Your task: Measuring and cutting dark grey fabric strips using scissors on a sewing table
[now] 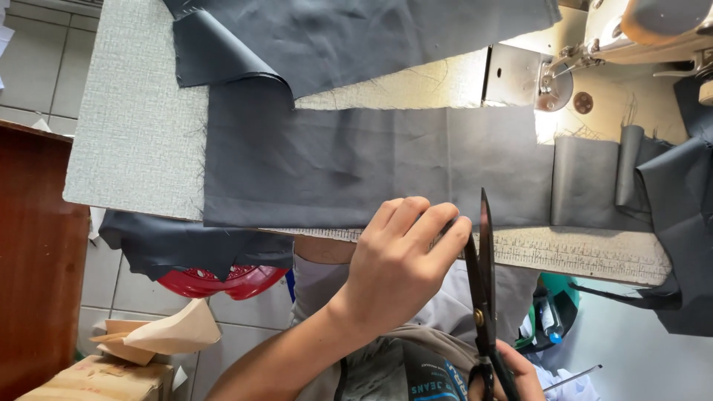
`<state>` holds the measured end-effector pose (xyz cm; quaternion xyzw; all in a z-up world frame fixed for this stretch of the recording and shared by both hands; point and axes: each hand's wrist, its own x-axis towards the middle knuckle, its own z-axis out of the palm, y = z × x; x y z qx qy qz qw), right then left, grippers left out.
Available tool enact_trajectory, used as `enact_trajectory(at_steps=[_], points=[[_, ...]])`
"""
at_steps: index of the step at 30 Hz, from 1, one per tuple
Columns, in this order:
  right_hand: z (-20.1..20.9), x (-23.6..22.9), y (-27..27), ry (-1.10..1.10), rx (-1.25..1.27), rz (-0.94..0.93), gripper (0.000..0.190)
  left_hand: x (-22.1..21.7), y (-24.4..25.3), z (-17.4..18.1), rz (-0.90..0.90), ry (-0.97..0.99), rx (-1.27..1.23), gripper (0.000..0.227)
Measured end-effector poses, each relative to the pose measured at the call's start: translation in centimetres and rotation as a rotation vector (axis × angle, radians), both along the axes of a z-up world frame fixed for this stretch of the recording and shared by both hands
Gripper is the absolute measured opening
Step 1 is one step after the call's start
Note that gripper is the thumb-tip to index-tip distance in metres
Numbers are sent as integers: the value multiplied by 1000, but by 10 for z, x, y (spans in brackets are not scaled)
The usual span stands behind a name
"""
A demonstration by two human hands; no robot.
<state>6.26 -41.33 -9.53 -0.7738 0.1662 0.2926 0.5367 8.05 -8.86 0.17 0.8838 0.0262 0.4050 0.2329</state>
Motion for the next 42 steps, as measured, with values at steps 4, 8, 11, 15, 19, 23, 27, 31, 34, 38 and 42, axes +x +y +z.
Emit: enact_trajectory(at_steps=[4, 8, 11, 15, 19, 23, 27, 31, 34, 38, 42], points=[[19, 1, 35, 105, 256, -47, 69, 6, 2, -4, 28, -29, -3, 20], [41, -10, 68, 17, 201, -238, 58, 3, 2, -7, 11, -41, -26, 17], [37, -4, 57, -21, 444, 70, 101, 2, 3, -6, -2, -59, -51, 13], [41, -3, 60, 14, 598, 133, 115, 2, 3, -3, -20, -62, -77, 12], [52, -11, 73, 31, 492, 33, 115, 2, 4, 0, -43, -67, -98, 10], [70, -13, 92, 3, 472, 47, 114, 2, 6, 0, -76, -67, -120, 3], [76, -17, 103, 6, 445, 19, 110, 0, 6, -4, -99, -50, -121, 4], [69, -19, 99, 37, 489, 31, 112, 0, 8, 1, -122, -47, -120, 3], [71, -23, 106, 57, 450, 9, 112, -2, 10, 1, -72, -22, -87, 5], [76, -26, 114, 52, 478, -6, 113, -1, 10, -2, -55, -20, -44, 5], [83, -28, 111, -49, 327, 118, 98, -1, 10, -4, -35, -32, -30, 7]])
